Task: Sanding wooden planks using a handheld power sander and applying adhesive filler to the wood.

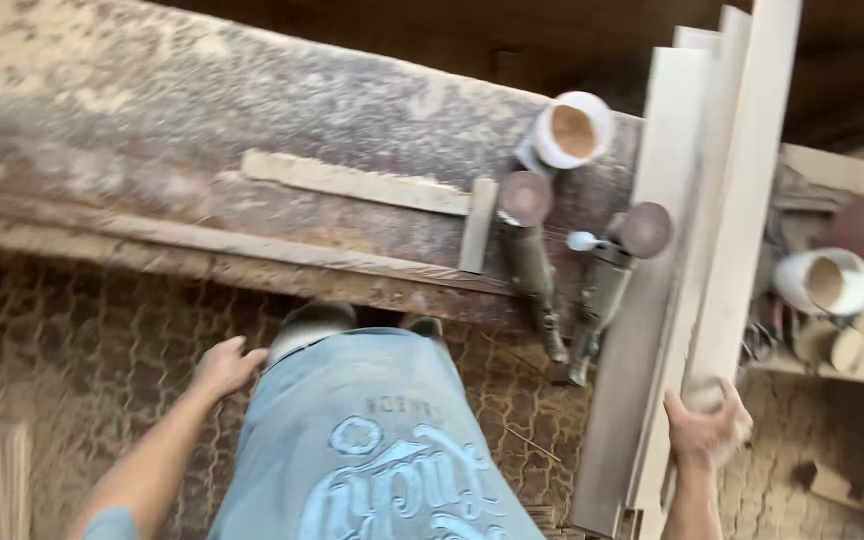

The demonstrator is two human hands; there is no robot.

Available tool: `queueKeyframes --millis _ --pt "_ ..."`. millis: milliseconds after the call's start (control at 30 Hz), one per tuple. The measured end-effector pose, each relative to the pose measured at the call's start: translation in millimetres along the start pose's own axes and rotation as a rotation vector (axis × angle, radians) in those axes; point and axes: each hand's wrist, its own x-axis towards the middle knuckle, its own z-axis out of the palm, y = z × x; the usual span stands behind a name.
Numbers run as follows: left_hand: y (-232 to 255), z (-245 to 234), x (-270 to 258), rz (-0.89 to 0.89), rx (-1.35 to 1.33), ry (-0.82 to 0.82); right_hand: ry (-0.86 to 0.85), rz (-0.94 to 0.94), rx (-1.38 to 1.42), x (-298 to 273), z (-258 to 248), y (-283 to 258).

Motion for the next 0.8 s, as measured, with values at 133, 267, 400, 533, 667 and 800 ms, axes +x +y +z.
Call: queueKeyframes --millis 133,267,400,533,667,800 --pt "24 1 12 0.089 -0.162 0.025 0.217 -0.469 0.062 -51 -19 -45" --pt "81 -67 -11 0.204 -0.405 0.124 -0.093 -0.416 0.017 -72 -40 -177" --pt "103 -121 2 0.182 -1.334 -0.222 -0.415 -0.651 0.202 -85 12 -253" --pt "90 -166 28 0.293 -1.911 -0.305 -0.415 -0.99 0.329 -105 63 -343" --pt "33 -129 142 -0.354 -1.67 0.224 -0.455 -1.206 -0.067 -92 143 -417" --pt "-4 -175 158 -0.277 -1.519 -0.054 -0.306 -1.15 -0.059 -91 208 -471"
